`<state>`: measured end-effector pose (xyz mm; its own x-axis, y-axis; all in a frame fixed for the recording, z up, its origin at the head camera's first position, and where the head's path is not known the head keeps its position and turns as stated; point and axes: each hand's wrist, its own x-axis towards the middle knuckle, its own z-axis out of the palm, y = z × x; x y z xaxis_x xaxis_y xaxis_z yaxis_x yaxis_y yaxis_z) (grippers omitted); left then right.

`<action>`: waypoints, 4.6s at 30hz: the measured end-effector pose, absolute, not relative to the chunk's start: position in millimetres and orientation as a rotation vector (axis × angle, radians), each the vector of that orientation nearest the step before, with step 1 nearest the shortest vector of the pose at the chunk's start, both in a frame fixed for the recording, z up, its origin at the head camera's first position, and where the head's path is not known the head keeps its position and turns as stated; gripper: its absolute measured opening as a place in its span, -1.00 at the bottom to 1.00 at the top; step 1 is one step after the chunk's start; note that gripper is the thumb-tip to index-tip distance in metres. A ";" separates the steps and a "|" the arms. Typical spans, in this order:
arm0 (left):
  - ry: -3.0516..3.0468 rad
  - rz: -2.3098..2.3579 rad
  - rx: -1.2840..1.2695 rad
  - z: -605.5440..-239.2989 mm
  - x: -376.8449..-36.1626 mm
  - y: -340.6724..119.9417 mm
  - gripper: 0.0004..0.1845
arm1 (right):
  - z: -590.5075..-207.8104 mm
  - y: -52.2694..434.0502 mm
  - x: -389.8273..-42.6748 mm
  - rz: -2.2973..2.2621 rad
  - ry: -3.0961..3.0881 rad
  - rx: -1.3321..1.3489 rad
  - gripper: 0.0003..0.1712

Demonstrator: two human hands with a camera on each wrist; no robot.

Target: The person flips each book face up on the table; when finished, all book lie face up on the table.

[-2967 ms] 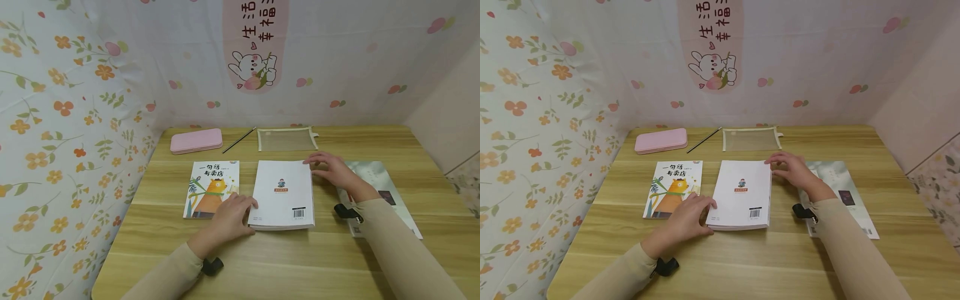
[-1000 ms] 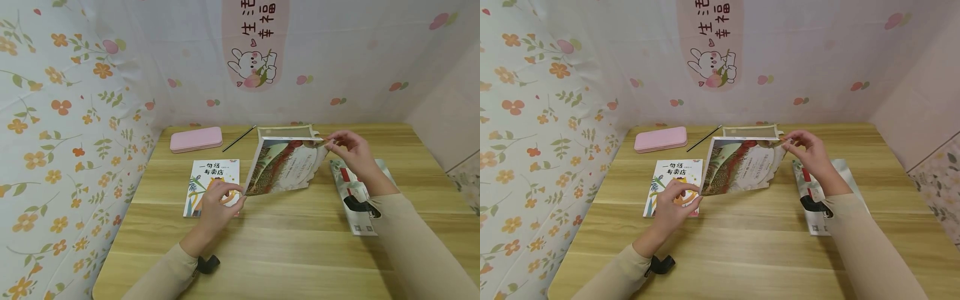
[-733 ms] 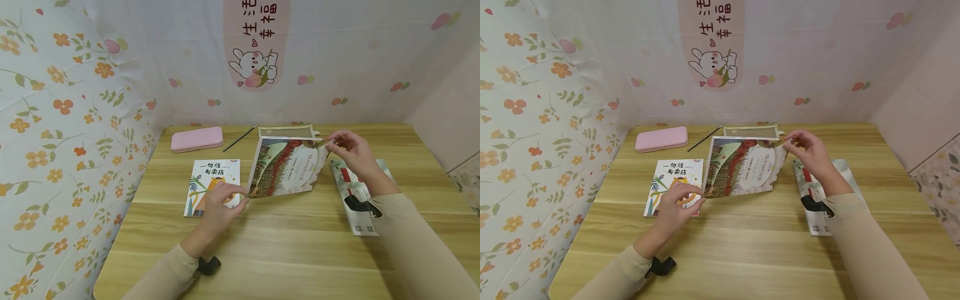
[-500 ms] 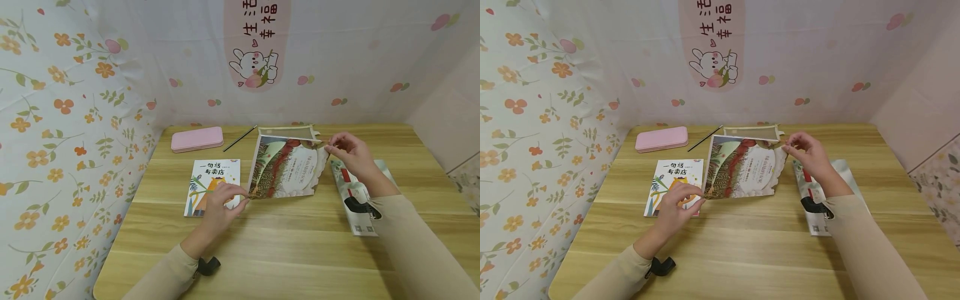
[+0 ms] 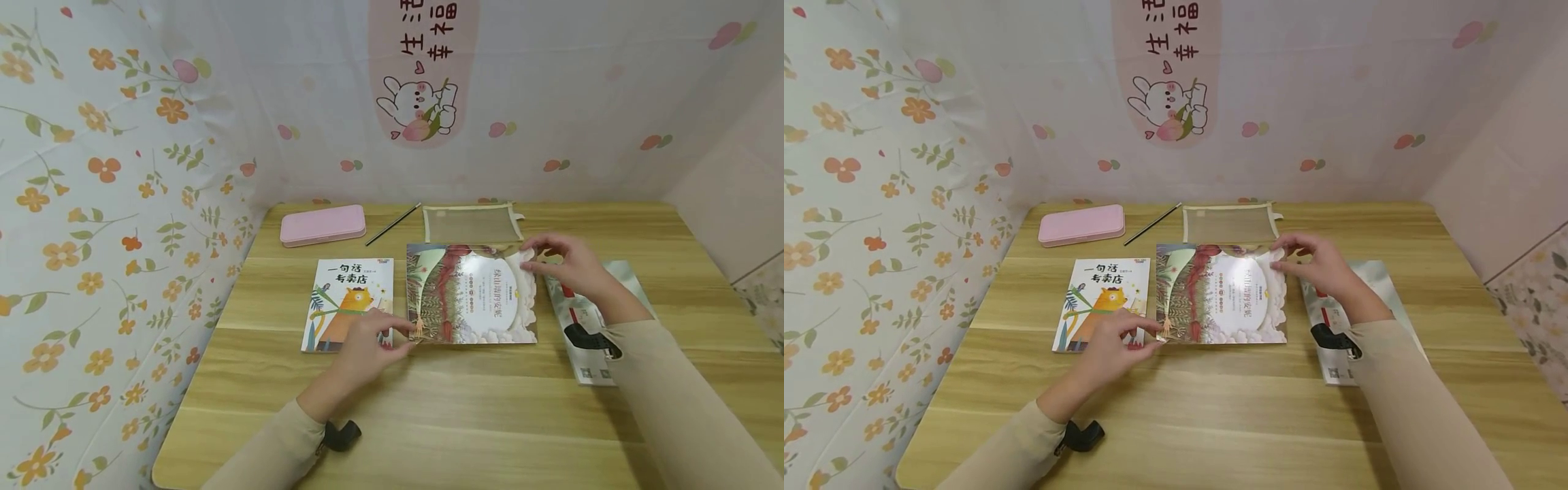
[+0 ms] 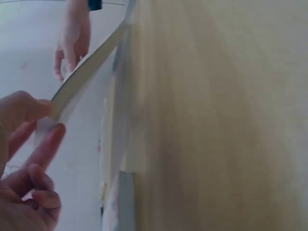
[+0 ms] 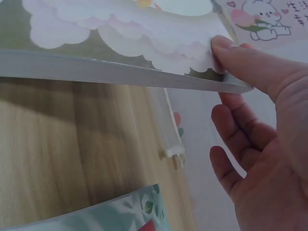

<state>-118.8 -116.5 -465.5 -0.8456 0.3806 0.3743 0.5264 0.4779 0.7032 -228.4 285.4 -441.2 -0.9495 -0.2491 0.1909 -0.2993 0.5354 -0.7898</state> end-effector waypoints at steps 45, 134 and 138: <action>-3.135 -1.382 -0.829 -458.8 -109.1 -100.5 -0.76 | -458.4 265.8 -247.9 0.814 -3.060 0.856 -0.64; -3.233 -1.167 -0.928 -454.1 -159.0 -109.8 -0.82 | -469.3 289.8 -224.7 0.941 -3.032 0.654 -0.68; -3.227 -1.192 -0.927 -456.3 -152.4 -106.2 -0.82 | -467.8 284.8 -230.3 0.951 -3.036 0.644 -0.68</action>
<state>-152.4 -106.2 -456.3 -0.7833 0.5873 -0.2037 0.3140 0.6566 0.6858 -230.3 284.8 -467.8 -0.9160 -0.4008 0.0182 -0.3397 0.7504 -0.5670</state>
